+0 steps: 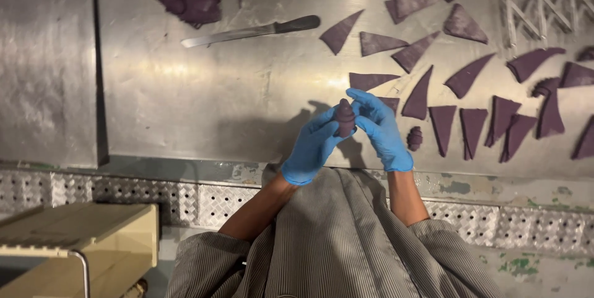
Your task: Rolling and preparing purple dough into croissant shapes on a metal workbench.
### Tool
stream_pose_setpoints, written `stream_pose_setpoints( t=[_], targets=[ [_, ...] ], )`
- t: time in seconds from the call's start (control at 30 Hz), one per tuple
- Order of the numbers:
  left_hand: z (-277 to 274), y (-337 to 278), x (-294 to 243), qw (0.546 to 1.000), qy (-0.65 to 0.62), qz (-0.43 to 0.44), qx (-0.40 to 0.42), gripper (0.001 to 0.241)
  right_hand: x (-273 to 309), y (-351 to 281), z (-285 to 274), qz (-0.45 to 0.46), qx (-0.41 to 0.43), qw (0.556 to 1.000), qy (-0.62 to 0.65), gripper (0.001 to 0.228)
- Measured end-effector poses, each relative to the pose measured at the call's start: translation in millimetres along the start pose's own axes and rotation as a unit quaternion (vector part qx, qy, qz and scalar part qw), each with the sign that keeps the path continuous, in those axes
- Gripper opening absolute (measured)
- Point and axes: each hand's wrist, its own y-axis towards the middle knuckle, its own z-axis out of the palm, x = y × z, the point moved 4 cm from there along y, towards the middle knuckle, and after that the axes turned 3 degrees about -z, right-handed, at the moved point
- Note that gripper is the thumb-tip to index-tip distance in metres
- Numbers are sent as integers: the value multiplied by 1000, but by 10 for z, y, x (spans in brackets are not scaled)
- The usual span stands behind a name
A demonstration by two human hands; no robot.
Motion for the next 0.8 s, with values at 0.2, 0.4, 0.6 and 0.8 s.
stream_pose_setpoints(
  t=[0.2,0.4,0.6,0.8],
  targets=[
    [170,369,298,997,9,-24,72,71,83,-136,-333,-25,35,996,82,80],
    [101,960,862,961,265,-70,19,70,-710,-356,-1235,27,-32,994,103,64],
    [-453,1258,1041,715,633,296,16,16,-541,-417,-2472,66,-293,951,-79,26],
    [-721,1373,584,592,750,258,-142,54,-238,-273,-3735,12,-425,869,-255,30]
  ],
)
